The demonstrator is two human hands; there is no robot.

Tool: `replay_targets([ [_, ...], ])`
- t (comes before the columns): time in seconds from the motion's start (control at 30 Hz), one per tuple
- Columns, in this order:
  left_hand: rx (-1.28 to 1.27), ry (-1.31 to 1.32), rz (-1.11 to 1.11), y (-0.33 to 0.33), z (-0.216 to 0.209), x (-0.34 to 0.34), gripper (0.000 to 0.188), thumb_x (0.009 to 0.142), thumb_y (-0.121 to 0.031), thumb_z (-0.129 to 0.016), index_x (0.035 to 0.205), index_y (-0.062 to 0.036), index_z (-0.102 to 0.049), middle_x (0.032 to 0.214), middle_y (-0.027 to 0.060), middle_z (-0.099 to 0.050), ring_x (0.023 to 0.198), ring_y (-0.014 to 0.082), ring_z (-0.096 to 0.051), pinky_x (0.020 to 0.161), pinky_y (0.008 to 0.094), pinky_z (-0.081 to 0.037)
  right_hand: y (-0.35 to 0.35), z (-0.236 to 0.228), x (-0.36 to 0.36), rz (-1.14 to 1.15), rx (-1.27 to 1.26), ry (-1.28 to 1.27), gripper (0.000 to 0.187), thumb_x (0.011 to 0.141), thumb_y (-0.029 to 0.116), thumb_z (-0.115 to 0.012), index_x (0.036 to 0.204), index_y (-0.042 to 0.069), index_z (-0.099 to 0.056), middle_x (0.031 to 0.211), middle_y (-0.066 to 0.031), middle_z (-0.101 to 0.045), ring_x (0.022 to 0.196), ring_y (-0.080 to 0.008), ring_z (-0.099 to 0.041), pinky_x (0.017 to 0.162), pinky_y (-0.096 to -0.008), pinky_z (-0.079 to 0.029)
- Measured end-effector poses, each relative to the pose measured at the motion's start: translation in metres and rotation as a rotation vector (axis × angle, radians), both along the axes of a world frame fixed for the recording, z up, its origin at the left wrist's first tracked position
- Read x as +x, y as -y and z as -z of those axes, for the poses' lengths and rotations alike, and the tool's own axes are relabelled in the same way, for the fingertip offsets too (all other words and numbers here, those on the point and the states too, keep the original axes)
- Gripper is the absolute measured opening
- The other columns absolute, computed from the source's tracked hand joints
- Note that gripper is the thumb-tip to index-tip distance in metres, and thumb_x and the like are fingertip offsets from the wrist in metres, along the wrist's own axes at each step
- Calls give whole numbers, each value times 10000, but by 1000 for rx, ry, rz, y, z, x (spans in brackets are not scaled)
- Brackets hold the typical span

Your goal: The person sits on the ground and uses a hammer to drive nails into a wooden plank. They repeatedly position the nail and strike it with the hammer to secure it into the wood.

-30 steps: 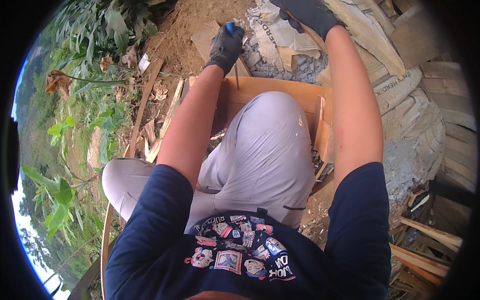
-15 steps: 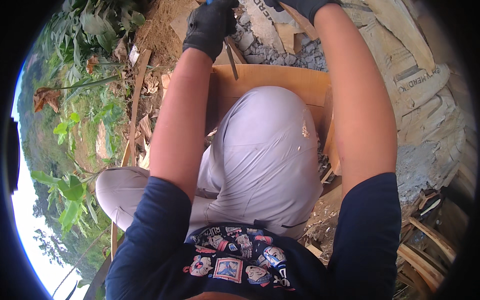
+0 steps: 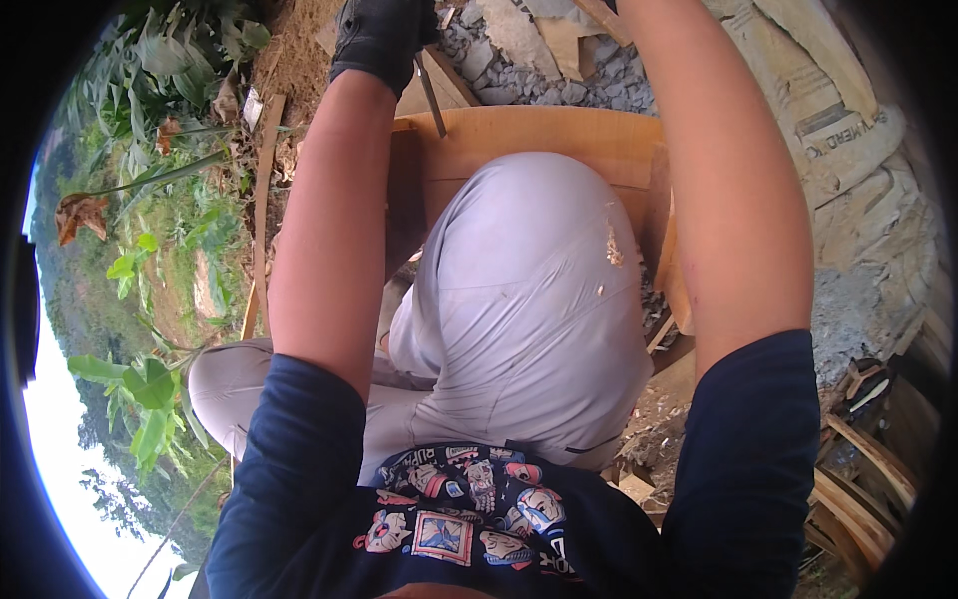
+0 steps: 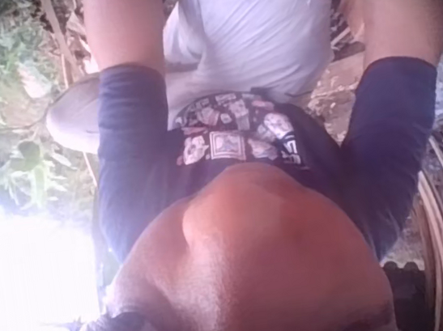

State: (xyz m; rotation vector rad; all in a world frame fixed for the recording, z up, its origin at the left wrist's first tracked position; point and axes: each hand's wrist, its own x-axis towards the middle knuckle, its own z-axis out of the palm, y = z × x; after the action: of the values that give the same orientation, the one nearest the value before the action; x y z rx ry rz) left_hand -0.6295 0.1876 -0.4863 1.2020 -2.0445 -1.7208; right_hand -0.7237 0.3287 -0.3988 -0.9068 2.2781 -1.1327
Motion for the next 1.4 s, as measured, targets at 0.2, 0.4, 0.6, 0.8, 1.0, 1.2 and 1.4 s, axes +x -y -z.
replay_targets([
  [0.2,-426,129,47,-5,10,-2,524,927,-534,-626,956,-23,-741,881,245,-734,842,398,-716,768,490,-544,-1,-1,4,-55,39,-61,334,981,313,-632,874,6,-704,645,-62,-638,476,-150,-577,459,-342,-463],
  [0.4,-613,169,-28,-15,24,-6,562,947,-561,-573,1011,-29,-744,1012,300,-722,1021,468,-689,890,543,-523,-6,5,-1,-83,45,-141,355,965,315,-627,816,2,-703,634,-75,-651,492,-166,-608,471,-362,-479],
  [0.6,-720,223,49,0,25,-4,560,964,-579,-536,1022,-62,-743,1022,307,-715,1048,471,-675,898,545,-513,-5,-1,2,-55,40,-87,362,954,320,-624,790,6,-699,611,-74,-643,474,-174,-603,471,-368,-478],
  [0.8,-668,147,-31,-5,28,-9,560,948,-577,-557,1030,-58,-753,1022,312,-712,1041,476,-677,883,543,-514,-11,-2,1,-69,73,-113,396,956,335,-623,763,-4,-695,602,-92,-648,475,-190,-606,490,-378,-481],
  [1.0,-641,196,-28,-6,19,-3,572,929,-583,-587,1008,-45,-763,1015,317,-712,1045,470,-682,889,532,-519,-8,-2,-2,-150,82,-188,423,964,342,-611,758,-18,-696,596,-118,-648,486,-214,-614,518,-394,-487],
  [1.2,-576,201,-48,-16,17,-8,583,920,-566,-616,1033,-14,-770,1016,317,-717,1046,458,-692,895,524,-523,-15,-3,-3,-127,110,-144,415,969,345,-617,783,-18,-694,598,-105,-642,475,-198,-601,502,-381,-482],
  [1.4,-604,163,-47,-15,19,-5,571,920,-556,-624,1010,-12,-771,1005,313,-720,1027,455,-698,880,521,-527,-23,-16,9,-134,6,15,321,956,289,-672,851,-14,-695,633,-63,-628,463,-145,-562,451,-331,-452],
])
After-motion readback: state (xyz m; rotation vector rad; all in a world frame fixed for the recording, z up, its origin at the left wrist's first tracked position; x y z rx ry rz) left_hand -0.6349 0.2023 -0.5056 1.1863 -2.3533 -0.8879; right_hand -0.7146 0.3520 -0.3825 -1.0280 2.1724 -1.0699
